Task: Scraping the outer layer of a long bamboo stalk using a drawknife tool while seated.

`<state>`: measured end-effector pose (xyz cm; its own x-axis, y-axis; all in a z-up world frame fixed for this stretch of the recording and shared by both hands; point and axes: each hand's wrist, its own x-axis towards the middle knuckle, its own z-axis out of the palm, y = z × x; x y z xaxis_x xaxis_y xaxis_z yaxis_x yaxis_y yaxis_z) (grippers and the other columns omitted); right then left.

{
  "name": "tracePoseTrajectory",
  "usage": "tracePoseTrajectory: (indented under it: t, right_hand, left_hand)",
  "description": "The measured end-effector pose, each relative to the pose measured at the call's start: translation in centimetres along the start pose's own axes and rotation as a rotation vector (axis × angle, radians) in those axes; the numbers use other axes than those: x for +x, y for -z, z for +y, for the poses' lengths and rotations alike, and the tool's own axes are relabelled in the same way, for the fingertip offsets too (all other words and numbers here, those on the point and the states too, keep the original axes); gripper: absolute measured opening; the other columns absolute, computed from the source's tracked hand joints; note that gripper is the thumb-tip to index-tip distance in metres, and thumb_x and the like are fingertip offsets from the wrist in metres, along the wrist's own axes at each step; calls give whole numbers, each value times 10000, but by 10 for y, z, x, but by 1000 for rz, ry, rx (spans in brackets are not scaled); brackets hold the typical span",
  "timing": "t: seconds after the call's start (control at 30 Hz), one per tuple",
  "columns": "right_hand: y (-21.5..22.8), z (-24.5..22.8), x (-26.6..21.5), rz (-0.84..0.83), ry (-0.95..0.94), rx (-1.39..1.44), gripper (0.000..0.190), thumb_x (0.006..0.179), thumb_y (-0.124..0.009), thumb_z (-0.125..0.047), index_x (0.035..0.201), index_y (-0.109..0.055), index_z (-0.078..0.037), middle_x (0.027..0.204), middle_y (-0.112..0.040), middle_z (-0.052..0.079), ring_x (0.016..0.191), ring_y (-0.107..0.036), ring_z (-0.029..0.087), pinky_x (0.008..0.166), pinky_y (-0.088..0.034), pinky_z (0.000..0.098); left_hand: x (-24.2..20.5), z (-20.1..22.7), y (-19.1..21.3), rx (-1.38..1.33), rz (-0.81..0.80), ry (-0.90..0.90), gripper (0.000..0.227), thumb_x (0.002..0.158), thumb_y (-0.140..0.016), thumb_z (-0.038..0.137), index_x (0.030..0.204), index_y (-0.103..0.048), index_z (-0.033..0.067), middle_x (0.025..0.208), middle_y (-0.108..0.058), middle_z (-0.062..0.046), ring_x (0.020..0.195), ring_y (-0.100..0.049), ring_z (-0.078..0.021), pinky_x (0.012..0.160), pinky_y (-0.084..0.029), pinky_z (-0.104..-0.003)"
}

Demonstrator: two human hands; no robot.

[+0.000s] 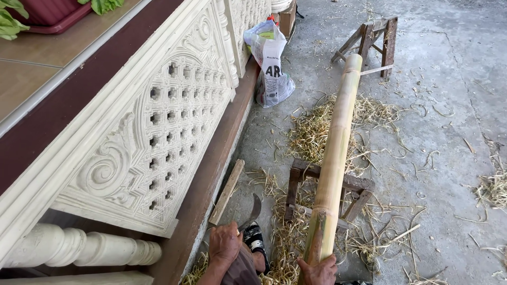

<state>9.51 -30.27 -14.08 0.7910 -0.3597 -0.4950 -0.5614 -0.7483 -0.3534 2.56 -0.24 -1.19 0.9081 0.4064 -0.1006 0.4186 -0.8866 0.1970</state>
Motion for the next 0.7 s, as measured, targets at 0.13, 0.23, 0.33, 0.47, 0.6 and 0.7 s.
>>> tracePoseTrajectory:
  t: [0.13, 0.23, 0.33, 0.47, 0.6, 0.7]
  right_hand:
    - [-3, 2, 0, 18, 3, 1, 1456, 579, -968, -573, 1583, -73, -16, 1347, -488, 307, 1218, -607, 489, 969, -590, 551]
    - [-6, 2, -1, 50, 18, -16, 1442, 582, -961, -580, 1582, -90, -15, 1342, -497, 307, 1208, -616, 486, 969, -594, 539]
    - [-10, 3, 0, 102, 36, -25, 1430, 569, -968, -584, 1568, -119, -13, 1333, -502, 309, 1205, -615, 485, 975, -587, 532]
    - [-18, 3, 4, 136, -2, 34, 1404, 541, -995, -518, 1565, -164, -37, 1332, -508, 289, 1185, -626, 462, 946, -597, 545]
    - [-26, 4, 15, 156, -37, 137, 1411, 499, -1014, -479, 1559, -193, -39, 1302, -510, 274, 1143, -638, 423, 911, -614, 541]
    - [-29, 14, 35, 59, 10, 194, 1411, 478, -1018, -501, 1519, -210, 4, 1255, -523, 264, 1145, -625, 429, 909, -620, 531]
  left_hand:
    - [0, 0, -1, -6, 54, -18, 389, 894, -763, 326, 1192, -665, 96, 900, -739, -97, 888, -706, -249, 932, -497, -516]
    - [0, 0, -1, -6, -19, 4, 303, 939, -730, 338, 1120, -666, 104, 935, -739, -81, 909, -709, -223, 970, -511, -491]
    - [-1, 1, 2, -11, 11, 9, 357, 913, -749, 334, 1162, -651, 99, 956, -739, -96, 929, -709, -244, 1002, -486, -550]
    - [-1, 2, 3, -10, -19, 24, 345, 924, -743, 348, 1153, -648, 109, 964, -735, -97, 955, -704, -249, 1026, -474, -564]
    - [2, 2, 1, -30, -48, 36, 345, 931, -738, 353, 1163, -643, 117, 970, -734, -88, 949, -708, -232, 1018, -488, -537]
    - [-1, 8, 10, -6, -57, 33, 337, 932, -740, 352, 1149, -645, 112, 937, -729, -80, 915, -710, -217, 977, -507, -496]
